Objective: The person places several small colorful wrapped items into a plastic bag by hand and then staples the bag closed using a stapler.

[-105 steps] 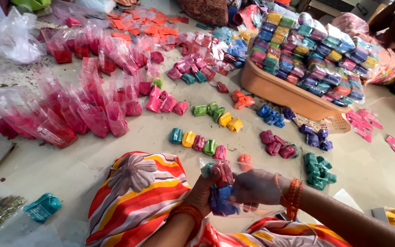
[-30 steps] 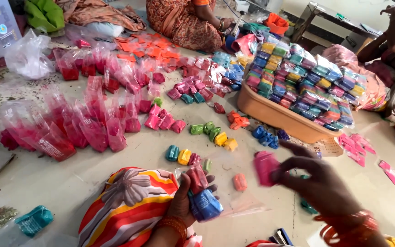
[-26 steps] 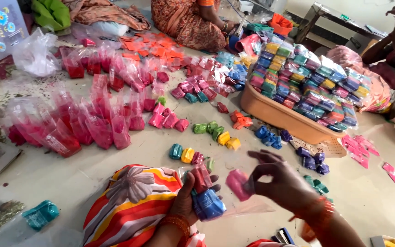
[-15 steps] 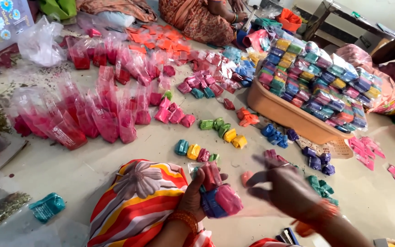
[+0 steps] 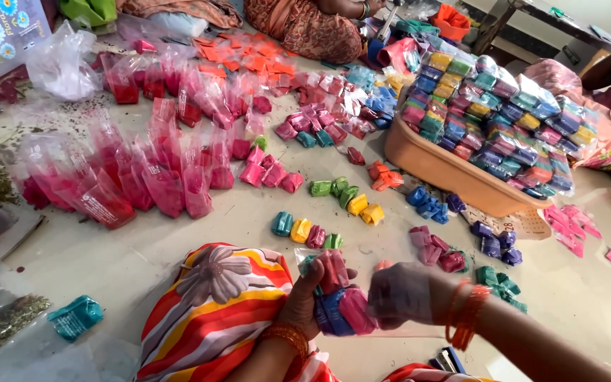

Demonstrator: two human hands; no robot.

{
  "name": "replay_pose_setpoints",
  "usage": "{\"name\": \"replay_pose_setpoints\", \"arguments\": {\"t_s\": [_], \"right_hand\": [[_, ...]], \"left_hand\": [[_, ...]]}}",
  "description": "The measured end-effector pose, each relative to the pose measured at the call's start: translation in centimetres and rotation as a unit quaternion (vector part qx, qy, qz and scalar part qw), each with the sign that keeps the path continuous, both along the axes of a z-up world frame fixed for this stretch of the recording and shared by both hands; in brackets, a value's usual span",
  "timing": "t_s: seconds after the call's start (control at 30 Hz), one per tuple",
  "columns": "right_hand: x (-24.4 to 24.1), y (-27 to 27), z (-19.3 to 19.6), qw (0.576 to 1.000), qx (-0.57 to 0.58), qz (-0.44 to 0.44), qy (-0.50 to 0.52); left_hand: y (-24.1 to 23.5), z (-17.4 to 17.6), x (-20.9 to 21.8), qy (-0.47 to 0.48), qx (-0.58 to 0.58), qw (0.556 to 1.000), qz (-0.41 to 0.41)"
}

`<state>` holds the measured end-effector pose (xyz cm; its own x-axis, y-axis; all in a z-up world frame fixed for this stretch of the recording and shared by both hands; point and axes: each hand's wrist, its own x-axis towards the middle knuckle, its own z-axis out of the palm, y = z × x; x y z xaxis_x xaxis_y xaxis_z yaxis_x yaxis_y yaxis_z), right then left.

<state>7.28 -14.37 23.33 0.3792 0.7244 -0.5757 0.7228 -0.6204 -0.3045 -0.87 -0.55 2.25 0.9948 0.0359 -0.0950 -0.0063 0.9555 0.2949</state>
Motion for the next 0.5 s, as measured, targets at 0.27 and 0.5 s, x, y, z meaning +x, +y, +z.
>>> {"name": "replay_pose_setpoints", "arguments": {"t_s": [0.27,0.5], "right_hand": [[5.1,-1.8,-8.7,0.849,0.161,0.483,-0.140],[-0.3,1.8,-5.6,0.983,-0.001,-0.138,0.118]], "left_hand": [[-0.2,0.1,-0.1,0.026,-0.037,0.999,0.005],[-1.0,-1.2,-0.4,0.046,-0.053,0.998,-0.002]]}}
